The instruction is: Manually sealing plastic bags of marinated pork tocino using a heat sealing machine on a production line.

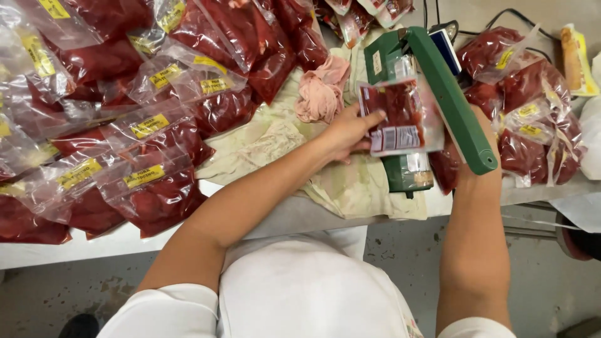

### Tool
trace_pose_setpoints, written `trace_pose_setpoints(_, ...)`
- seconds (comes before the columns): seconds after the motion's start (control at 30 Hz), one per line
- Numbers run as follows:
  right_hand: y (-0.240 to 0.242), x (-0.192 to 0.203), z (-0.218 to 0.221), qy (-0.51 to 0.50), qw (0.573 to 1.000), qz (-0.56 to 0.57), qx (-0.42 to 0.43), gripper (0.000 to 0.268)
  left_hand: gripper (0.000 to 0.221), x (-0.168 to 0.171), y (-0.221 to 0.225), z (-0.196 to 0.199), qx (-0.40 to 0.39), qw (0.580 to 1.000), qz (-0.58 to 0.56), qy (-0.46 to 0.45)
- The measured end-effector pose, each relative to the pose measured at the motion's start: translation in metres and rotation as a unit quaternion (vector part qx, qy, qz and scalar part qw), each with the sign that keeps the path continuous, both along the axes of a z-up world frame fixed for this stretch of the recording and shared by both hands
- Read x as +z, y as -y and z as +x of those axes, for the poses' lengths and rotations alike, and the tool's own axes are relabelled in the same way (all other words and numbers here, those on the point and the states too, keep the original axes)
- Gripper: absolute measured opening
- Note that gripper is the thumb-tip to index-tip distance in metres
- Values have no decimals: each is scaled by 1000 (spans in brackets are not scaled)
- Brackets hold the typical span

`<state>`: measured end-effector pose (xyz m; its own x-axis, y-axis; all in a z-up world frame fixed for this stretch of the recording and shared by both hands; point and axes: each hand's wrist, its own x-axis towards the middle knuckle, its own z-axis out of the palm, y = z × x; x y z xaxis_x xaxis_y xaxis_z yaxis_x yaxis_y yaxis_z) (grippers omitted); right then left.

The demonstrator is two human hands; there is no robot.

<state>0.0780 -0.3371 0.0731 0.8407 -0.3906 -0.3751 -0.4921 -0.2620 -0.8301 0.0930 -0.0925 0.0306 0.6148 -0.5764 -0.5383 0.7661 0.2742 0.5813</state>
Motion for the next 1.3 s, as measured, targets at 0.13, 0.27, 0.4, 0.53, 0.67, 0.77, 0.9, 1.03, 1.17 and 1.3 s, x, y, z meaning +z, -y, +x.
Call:
trace_pose_setpoints(0.13, -32, 35, 16, -65, 987, -139, 44, 12, 27, -23, 11, 22, 61, 998, -4, -19)
trace_pose_setpoints(0.27, -51, 71, 24, -134, 948, -277, 86, 28, 31, -40, 16, 28, 79, 997, -21, -6)
trace_pose_setpoints(0.4, -66, 113, -6, 31, 996, -80, 22, 11, 27, -37, 13, 29, 75, 997, -30, -5)
trace_pose_setpoints(0.53, -98, 126, -17, -24, 940, -316, 121, 12, 30, -42, 15, 32, 83, 995, -58, 13)
trace_pose_setpoints(0.67, -50, 72, -17, 66, 904, -361, 220, 13, 29, -48, 16, 36, 84, 995, -48, 13)
trace_pose_setpoints(0.77, -43, 54, -18, 75, 919, -333, 197, 15, 28, -54, 17, 37, 80, 996, -39, 20)
trace_pose_setpoints(0.9, -33, 41, -20, 111, 917, -322, 209, 17, 26, -51, 16, 37, 74, 997, -16, 25)
trace_pose_setpoints(1.03, -37, 45, -20, 102, 924, -311, 200, 18, 30, -43, 11, 33, 67, 997, -33, 14)
trace_pose_setpoints(1.17, -44, 57, -20, 100, 921, -317, 201, 19, 25, -26, 6, 14, 3, 1000, -8, -8)
trace_pose_setpoints(1.3, -32, 34, -19, 116, 915, -323, 212, 18, 31, -42, 15, 2, 41, 998, -46, -12)
